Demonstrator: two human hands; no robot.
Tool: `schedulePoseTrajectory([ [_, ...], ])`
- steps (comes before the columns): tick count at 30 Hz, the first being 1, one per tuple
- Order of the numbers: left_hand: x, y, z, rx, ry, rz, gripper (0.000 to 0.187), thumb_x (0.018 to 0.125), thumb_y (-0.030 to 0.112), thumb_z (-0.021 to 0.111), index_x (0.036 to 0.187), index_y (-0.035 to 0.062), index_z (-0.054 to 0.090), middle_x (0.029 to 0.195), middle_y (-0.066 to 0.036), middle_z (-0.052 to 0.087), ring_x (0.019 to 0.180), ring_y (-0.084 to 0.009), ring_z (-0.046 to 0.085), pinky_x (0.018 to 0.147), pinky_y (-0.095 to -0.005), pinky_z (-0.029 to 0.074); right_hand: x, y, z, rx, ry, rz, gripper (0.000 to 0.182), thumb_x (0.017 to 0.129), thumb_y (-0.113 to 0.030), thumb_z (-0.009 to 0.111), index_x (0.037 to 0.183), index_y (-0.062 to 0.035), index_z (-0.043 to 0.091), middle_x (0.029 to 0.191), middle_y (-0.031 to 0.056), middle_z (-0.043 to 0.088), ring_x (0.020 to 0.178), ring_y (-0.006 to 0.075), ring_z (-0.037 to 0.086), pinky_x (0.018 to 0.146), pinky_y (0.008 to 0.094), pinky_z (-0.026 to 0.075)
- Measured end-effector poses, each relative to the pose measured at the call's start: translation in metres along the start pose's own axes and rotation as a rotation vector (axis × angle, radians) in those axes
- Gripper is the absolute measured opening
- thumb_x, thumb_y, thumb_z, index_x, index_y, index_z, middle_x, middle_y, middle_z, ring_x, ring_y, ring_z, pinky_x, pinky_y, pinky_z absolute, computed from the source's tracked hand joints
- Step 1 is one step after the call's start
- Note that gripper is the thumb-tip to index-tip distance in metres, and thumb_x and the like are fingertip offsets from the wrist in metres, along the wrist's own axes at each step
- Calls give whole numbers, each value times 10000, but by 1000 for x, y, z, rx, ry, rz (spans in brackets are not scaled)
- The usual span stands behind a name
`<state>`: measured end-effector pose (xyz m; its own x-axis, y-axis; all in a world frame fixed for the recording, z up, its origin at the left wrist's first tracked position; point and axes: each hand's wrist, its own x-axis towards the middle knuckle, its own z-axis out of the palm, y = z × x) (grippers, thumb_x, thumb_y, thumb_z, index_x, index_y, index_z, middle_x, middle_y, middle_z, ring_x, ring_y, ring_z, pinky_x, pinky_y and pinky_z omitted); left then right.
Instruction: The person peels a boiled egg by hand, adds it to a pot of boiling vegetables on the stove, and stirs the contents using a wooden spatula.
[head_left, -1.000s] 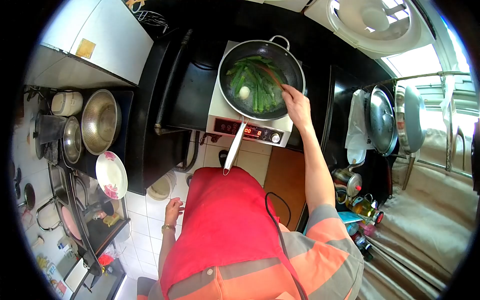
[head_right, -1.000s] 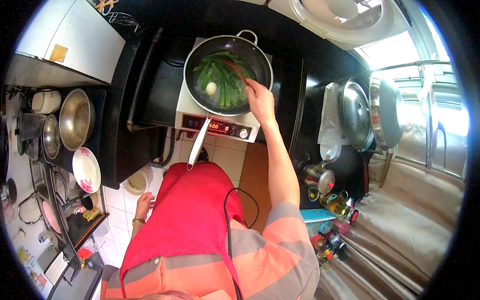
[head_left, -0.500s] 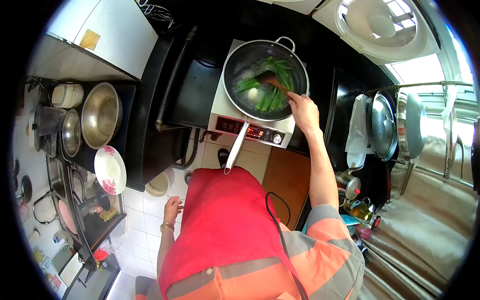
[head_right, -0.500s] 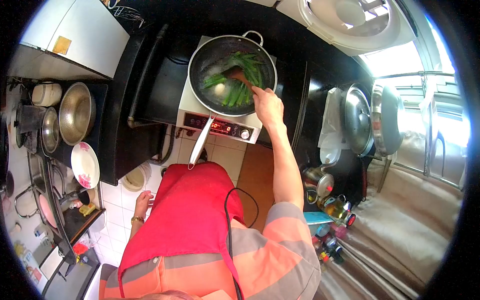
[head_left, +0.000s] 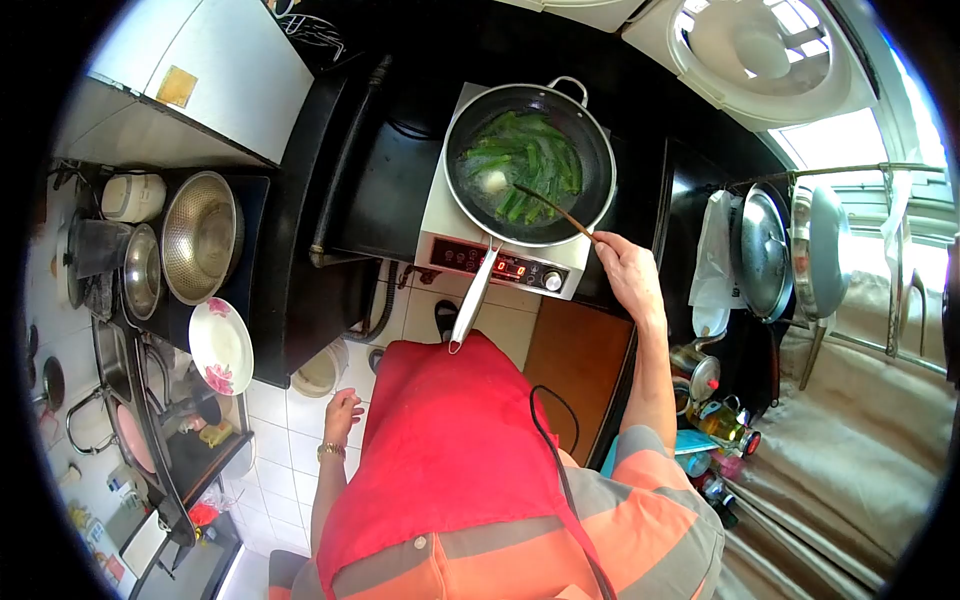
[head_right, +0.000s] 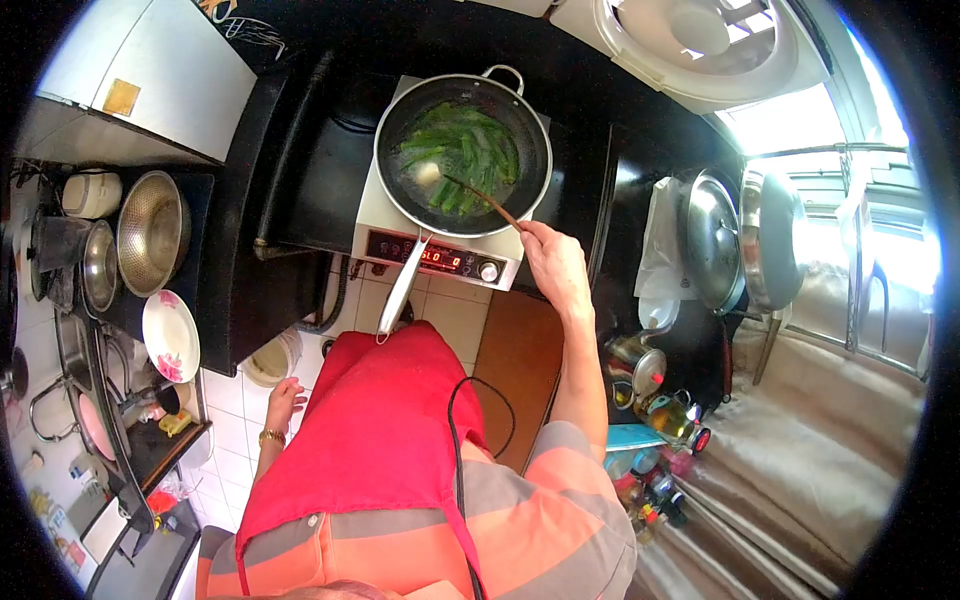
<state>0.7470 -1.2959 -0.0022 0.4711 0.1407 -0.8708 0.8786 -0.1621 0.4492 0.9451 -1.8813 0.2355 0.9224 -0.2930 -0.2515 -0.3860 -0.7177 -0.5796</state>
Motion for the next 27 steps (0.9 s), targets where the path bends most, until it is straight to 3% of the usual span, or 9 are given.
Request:
schedulePoseTrajectory([
  [5,-7,3,3,-18,5,10,407,1008,284,621,1359,77,617,1076,-56,714,828,-160,711,731,-310,551,1,14,20,-49,26,-55,306,995,-219,630,1184,-7,745,1004,215,768,941,334,761,842,377,563],
  [7,-7,-2,2,-17,-5,2,404,1006,283,627,1355,80,619,1071,-54,714,823,-159,711,723,-308,551,15,21,31,3,90,-80,289,986,-224,626,1164,-37,756,1032,244,743,1002,424,717,883,445,567],
  [12,-11,-16,-4,-49,21,-4,387,1003,277,643,1339,87,626,1053,-51,716,804,-155,714,690,-299,548,30,22,29,138,199,-13,305,1003,-250,628,1220,-74,751,1039,242,748,1007,386,743,880,430,566],
  [14,-13,-15,-3,-50,5,-18,370,1019,287,636,1337,102,599,1078,-46,687,846,-156,683,749,-325,560,37,21,26,88,241,-21,319,1017,-263,604,1222,-63,745,1045,240,748,1003,393,737,872,437,560],
  [19,-12,-19,-1,-57,-15,-15,373,1017,286,641,1338,100,601,1085,-49,689,849,-163,686,755,-332,564,65,43,41,37,335,-58,341,1019,-241,571,1236,-31,729,1047,269,737,1016,433,714,887,471,550],
  [23,-15,-16,3,-63,-12,8,364,1016,284,640,1328,99,607,1077,-46,687,851,-167,687,759,-337,567,58,36,39,25,222,-70,337,1013,-239,580,1229,-29,730,1068,271,733,1040,428,709,904,471,545],
  [27,-15,-19,5,-71,5,18,361,1010,266,639,1320,81,638,1057,-46,716,812,-155,714,692,-298,545,64,18,39,43,284,-164,302,998,-207,606,1211,-36,737,1041,243,737,990,414,715,869,460,553],
])
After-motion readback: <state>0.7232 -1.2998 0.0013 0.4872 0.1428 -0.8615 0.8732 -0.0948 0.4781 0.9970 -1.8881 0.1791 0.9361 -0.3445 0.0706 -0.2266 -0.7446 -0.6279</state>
